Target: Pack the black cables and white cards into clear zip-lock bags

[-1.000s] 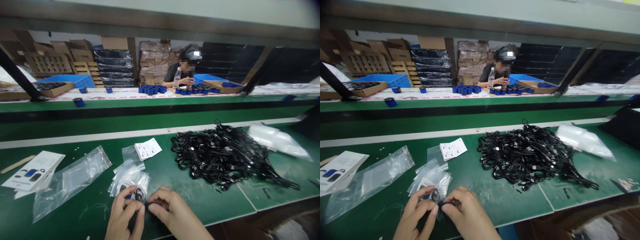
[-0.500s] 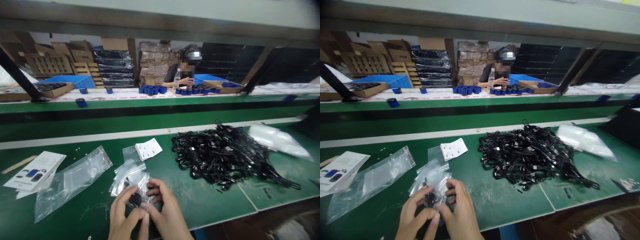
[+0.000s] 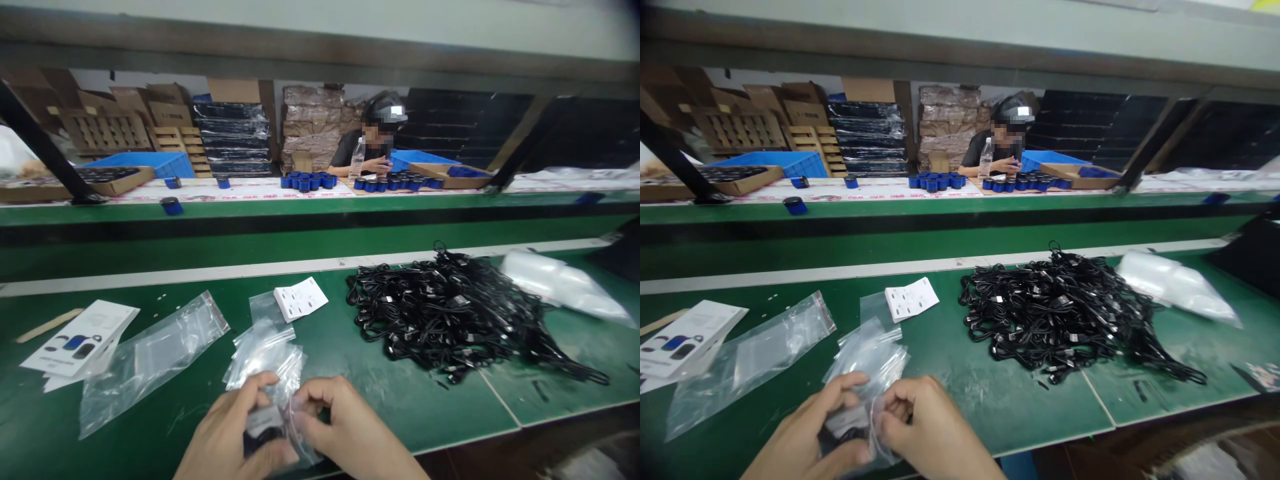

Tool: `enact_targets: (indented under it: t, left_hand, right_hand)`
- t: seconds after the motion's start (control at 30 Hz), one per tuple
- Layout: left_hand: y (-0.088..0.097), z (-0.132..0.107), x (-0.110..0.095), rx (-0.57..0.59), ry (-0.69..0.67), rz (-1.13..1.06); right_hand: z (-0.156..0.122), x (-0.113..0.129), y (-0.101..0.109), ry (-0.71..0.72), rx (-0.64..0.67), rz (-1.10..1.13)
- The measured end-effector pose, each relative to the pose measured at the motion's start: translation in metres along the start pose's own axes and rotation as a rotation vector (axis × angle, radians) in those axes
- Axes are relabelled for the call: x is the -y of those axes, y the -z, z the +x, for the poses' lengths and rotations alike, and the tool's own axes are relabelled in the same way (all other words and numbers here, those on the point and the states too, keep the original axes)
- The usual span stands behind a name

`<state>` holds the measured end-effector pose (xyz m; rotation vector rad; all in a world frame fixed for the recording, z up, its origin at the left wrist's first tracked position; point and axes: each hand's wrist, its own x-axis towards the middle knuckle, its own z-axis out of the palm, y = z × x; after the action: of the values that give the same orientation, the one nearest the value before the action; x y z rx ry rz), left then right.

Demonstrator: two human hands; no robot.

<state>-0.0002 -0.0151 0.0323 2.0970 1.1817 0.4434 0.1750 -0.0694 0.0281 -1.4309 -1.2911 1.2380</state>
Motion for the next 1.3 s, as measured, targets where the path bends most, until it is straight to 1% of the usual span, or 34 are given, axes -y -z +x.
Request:
enact_targets:
  t: [0.07,0.13,0.2,0.27,0.33,0.4,0.5,0.57,0.73,0.83,0.9,1.0,1.1,1.17,1.3]
  left_hand:
    - [0.002,0.003,-0.003,0.120,0.086,-0.138]
    - [-0.002,0.006,-0.005,0.151,0.132,-0.254]
    - [-0.008,0.008,-0.005,0.111,0.190,-0.375]
    - [-0.013,0.010,-0.003,0.071,0.242,-0.530]
    - [-0.016,0.010,0.001,0.042,0.280,-0.678]
    - [-0.019,0.009,0.003,0.000,0.279,-0.752]
    - [-0.021,0.009,0.006,-0.046,0.246,-0.727]
    - [-0.022,0.009,0.007,-0.072,0.219,-0.693]
    - [-0.019,0.010,0.004,-0.128,0.152,-0.599]
    - [-0.016,0.010,-0.003,-0.180,0.109,-0.574]
    - [-0.017,0.010,-0.005,-0.195,0.104,-0.610]
    - [-0.023,0.010,-0.004,-0.185,0.122,-0.693]
    - [-0.030,0.011,-0.001,-0.168,0.116,-0.745]
    - [-0.031,0.011,0.000,-0.169,0.087,-0.734]
    - [-0.027,0.011,-0.004,-0.209,0.036,-0.681]
  right_hand:
    - [-0.001,0.003,0.005,0.010,0.056,-0.009]
    - [-0.002,0.003,0.008,0.002,0.051,0.050]
    - [-0.004,0.001,0.009,-0.018,-0.009,0.148]
    - [-0.006,-0.003,0.008,-0.038,-0.056,0.191]
    - [-0.008,-0.009,0.006,-0.044,-0.082,0.142]
    - [-0.009,-0.014,0.004,-0.059,-0.123,0.105]
    - [-0.008,-0.016,0.003,-0.077,-0.199,0.112]
    - [-0.007,-0.014,0.003,-0.063,-0.226,0.092]
    - [-0.006,-0.009,0.005,0.067,-0.281,-0.013]
    - [-0.004,-0.012,0.004,0.071,-0.276,-0.028]
    - [-0.003,-0.015,0.003,0.080,-0.254,-0.019]
    - [-0.001,-0.019,0.002,0.132,-0.231,0.007]
    - [-0.001,-0.017,0.000,0.155,-0.245,0.037]
    - [-0.001,-0.014,-0.001,0.187,-0.258,0.020]
    - [0.000,-0.009,-0.003,0.239,-0.257,-0.043]
